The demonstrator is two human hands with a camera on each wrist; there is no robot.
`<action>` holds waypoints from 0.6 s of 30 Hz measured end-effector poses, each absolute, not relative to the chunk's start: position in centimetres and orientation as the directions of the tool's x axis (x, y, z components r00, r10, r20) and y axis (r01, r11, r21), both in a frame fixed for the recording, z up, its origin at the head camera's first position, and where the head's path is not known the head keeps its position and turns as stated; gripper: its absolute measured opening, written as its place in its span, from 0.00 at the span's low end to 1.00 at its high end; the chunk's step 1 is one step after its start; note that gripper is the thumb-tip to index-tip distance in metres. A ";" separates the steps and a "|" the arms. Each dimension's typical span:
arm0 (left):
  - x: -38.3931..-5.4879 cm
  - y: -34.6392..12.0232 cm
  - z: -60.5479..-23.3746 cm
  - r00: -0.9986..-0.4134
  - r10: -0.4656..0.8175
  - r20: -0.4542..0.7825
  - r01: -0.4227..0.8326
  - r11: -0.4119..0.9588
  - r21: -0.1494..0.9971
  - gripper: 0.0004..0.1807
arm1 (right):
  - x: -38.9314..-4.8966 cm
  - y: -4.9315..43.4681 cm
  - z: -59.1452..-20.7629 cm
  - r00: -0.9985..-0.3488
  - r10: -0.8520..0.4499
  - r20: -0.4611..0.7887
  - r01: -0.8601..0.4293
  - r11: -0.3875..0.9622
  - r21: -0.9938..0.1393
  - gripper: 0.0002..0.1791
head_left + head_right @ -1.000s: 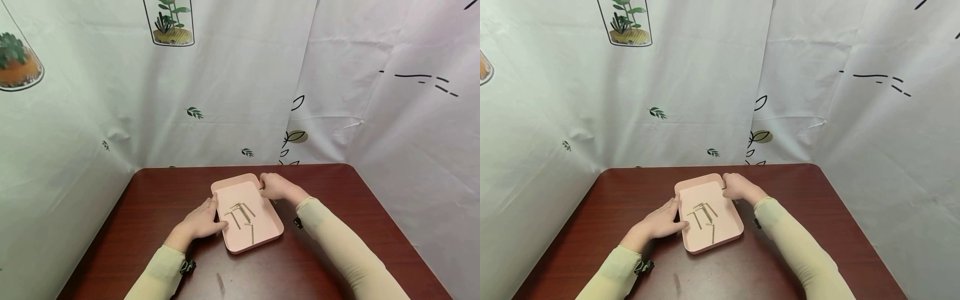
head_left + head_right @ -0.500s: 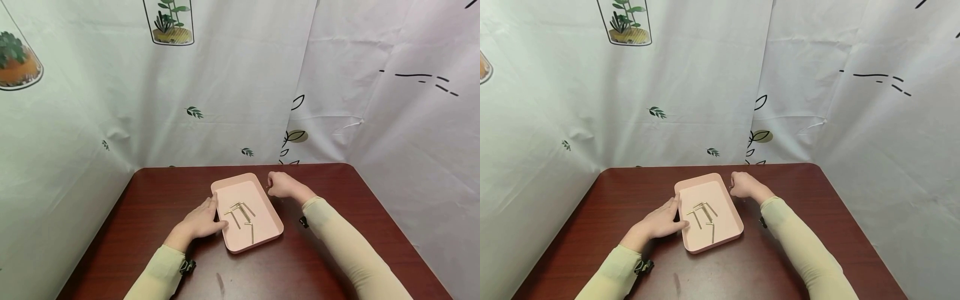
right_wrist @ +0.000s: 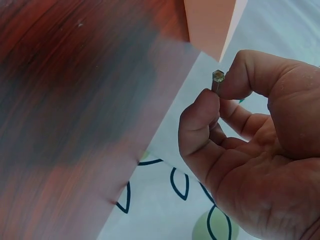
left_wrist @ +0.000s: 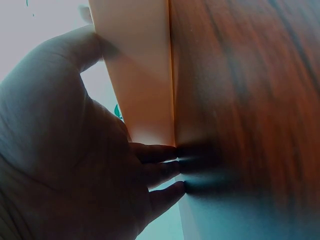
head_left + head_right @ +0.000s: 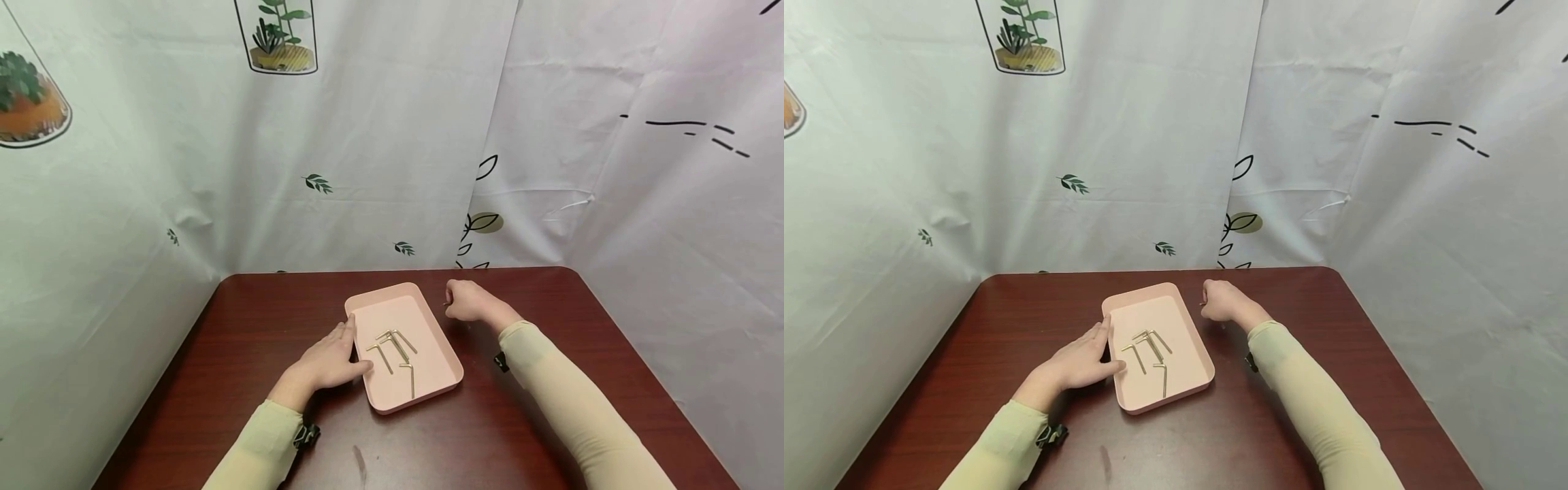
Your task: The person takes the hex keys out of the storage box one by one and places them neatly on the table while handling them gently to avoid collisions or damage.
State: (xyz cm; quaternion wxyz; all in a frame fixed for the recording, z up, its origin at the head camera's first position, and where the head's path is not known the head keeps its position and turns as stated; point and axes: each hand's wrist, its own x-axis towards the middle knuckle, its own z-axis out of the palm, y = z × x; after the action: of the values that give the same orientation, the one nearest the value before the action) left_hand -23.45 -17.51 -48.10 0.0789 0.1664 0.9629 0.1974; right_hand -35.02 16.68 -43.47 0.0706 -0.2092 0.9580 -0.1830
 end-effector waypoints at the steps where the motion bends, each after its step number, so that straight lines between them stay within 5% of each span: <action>1: -23.5 -17.5 -48.1 -0.932 0.353 -0.086 0.290 0.866 0.407 0.64 | -35.0 16.7 -43.5 -0.904 -0.424 -0.057 -0.373 0.846 -0.380 0.08; 18: -23.7 -17.6 -48.4 -0.931 0.353 -0.087 0.291 0.867 0.406 0.64 | -35.8 18.1 -44.0 -0.915 -0.394 -0.089 -0.340 0.870 -0.358 0.09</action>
State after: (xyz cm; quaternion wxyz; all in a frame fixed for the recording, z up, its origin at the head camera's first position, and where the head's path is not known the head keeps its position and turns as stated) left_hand -23.69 -17.60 -48.38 0.0796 0.1672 0.9628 0.1968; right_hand -35.82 18.10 -44.05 0.0800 -0.1904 0.9636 -0.1700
